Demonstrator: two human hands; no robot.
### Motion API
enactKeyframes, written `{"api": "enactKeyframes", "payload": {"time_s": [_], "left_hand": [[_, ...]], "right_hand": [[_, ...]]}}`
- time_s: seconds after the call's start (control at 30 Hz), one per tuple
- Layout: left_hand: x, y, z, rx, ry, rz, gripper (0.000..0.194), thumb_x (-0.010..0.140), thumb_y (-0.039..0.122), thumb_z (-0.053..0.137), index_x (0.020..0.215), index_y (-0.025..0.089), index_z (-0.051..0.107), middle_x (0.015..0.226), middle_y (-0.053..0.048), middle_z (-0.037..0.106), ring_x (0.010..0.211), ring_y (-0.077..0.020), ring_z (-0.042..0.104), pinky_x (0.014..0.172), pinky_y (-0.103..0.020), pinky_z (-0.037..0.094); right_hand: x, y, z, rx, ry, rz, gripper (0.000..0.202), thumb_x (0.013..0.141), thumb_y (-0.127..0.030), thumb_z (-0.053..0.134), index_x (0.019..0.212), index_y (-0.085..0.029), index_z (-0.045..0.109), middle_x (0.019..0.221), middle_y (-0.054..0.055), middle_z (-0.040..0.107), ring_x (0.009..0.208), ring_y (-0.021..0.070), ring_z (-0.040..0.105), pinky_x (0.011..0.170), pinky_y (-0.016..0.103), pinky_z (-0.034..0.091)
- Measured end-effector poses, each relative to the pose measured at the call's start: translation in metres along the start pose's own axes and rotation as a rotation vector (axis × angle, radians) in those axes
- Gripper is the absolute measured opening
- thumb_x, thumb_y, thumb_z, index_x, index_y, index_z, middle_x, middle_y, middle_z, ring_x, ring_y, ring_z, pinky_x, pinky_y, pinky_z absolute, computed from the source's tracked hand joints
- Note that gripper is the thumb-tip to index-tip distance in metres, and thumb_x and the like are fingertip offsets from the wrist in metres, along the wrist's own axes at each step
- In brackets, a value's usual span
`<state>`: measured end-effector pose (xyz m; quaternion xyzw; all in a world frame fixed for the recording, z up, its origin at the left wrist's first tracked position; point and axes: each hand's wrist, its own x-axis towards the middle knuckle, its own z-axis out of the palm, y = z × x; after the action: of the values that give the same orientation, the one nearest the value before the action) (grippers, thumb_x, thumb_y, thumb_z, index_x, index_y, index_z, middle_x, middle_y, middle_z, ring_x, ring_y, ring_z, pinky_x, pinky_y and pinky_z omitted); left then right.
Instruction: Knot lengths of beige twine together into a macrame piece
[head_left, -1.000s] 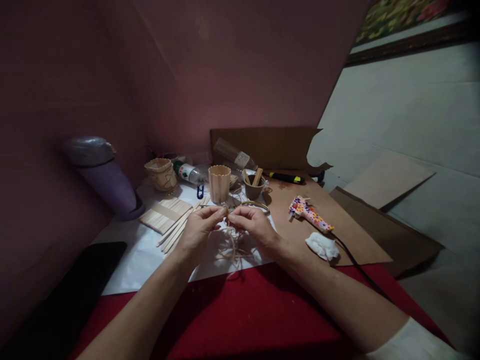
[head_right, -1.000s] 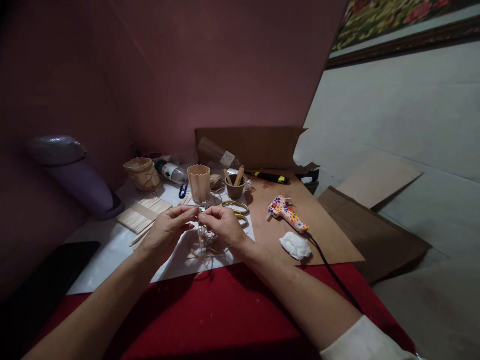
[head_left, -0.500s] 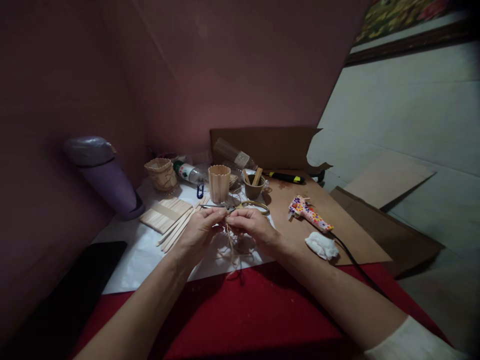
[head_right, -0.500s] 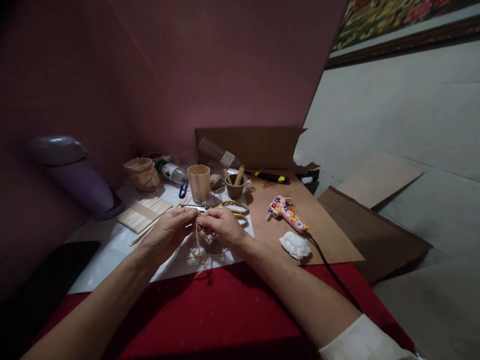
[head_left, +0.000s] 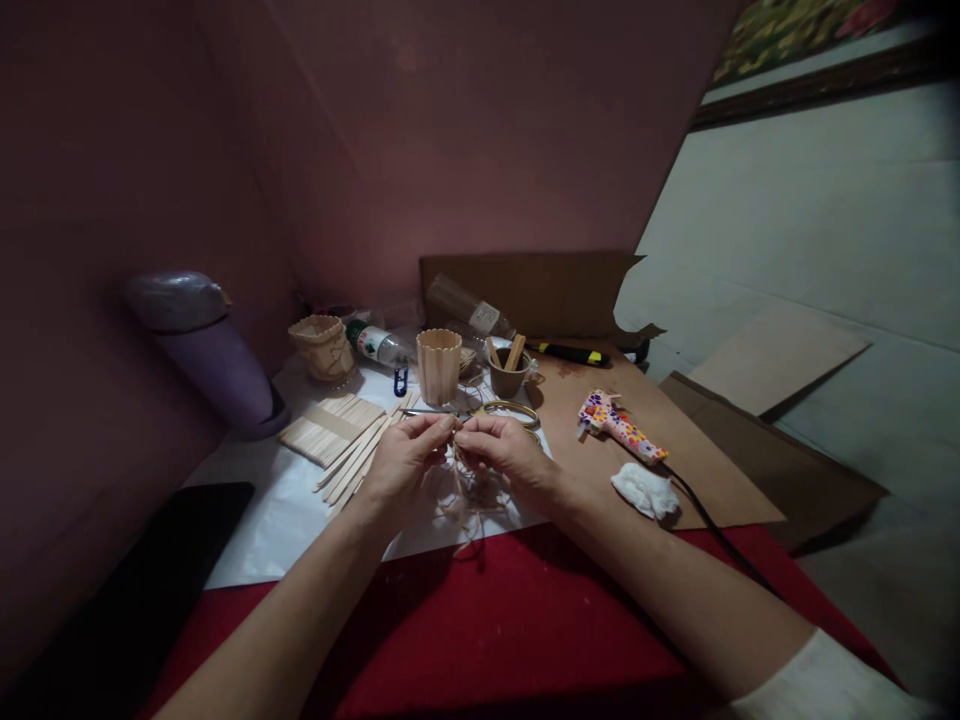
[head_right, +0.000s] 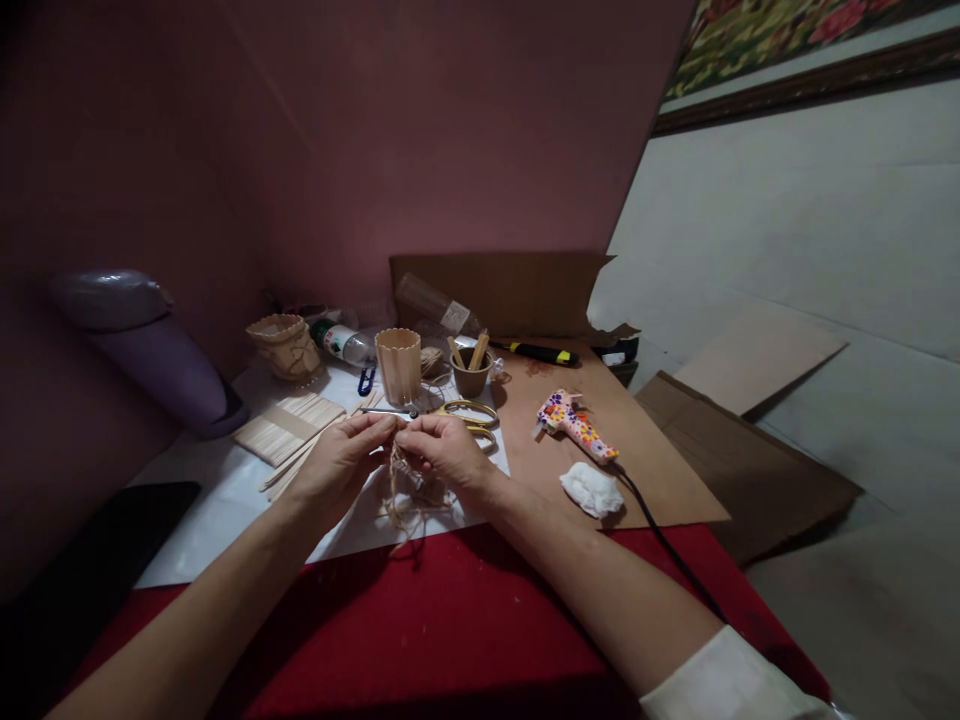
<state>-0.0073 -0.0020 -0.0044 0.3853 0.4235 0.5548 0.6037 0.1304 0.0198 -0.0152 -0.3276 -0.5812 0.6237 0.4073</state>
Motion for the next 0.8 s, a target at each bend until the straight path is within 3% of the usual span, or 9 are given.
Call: {"api": "enactKeyframes", "payload": {"time_s": [0.27, 0.43, 0.67, 0.8], "left_hand": [[-0.0008, 0.0014, -0.0026, -0.104, -0.130, -0.095, 0.022, 0.060, 0.027, 0.079, 0.065, 0.011, 0.065, 0.061, -0.002, 0.061, 0.056, -0.0099, 0.055, 0.057, -0.022, 0.041], [0.0017, 0.0009, -0.0057, -0.149, -0.082, -0.117, 0.023, 0.057, 0.025, 0.081, 0.067, 0.010, 0.066, 0.062, -0.002, 0.062, 0.056, -0.0094, 0.056, 0.058, -0.022, 0.043], [0.0029, 0.0016, -0.0089, -0.133, -0.028, -0.084, 0.021, 0.059, 0.023, 0.080, 0.071, 0.011, 0.067, 0.065, -0.001, 0.061, 0.057, -0.0076, 0.054, 0.056, -0.020, 0.040], [0.0027, 0.0019, -0.0094, -0.118, -0.023, -0.069, 0.024, 0.061, 0.030, 0.079, 0.073, 0.011, 0.068, 0.070, -0.004, 0.064, 0.061, -0.0101, 0.055, 0.058, -0.022, 0.040]], "right_hand": [[0.0013, 0.0029, -0.0036, 0.027, -0.066, 0.009, 0.027, 0.072, -0.034, 0.063, 0.056, -0.016, 0.051, 0.050, -0.005, 0.041, 0.047, 0.0069, 0.033, 0.047, 0.023, 0.023], [-0.0009, -0.0030, -0.0013, -0.022, -0.054, 0.009, 0.029, 0.075, -0.039, 0.059, 0.058, -0.016, 0.054, 0.052, -0.004, 0.045, 0.047, 0.0071, 0.036, 0.046, 0.023, 0.025], [-0.0018, -0.0055, -0.0009, -0.087, -0.028, -0.016, 0.016, 0.070, -0.029, 0.063, 0.062, -0.016, 0.057, 0.054, -0.004, 0.048, 0.048, 0.0069, 0.036, 0.045, 0.022, 0.025], [-0.0006, -0.0048, -0.0013, -0.056, -0.011, -0.048, 0.016, 0.069, -0.027, 0.062, 0.060, -0.016, 0.055, 0.052, -0.004, 0.047, 0.047, 0.0066, 0.035, 0.045, 0.022, 0.024]]}}
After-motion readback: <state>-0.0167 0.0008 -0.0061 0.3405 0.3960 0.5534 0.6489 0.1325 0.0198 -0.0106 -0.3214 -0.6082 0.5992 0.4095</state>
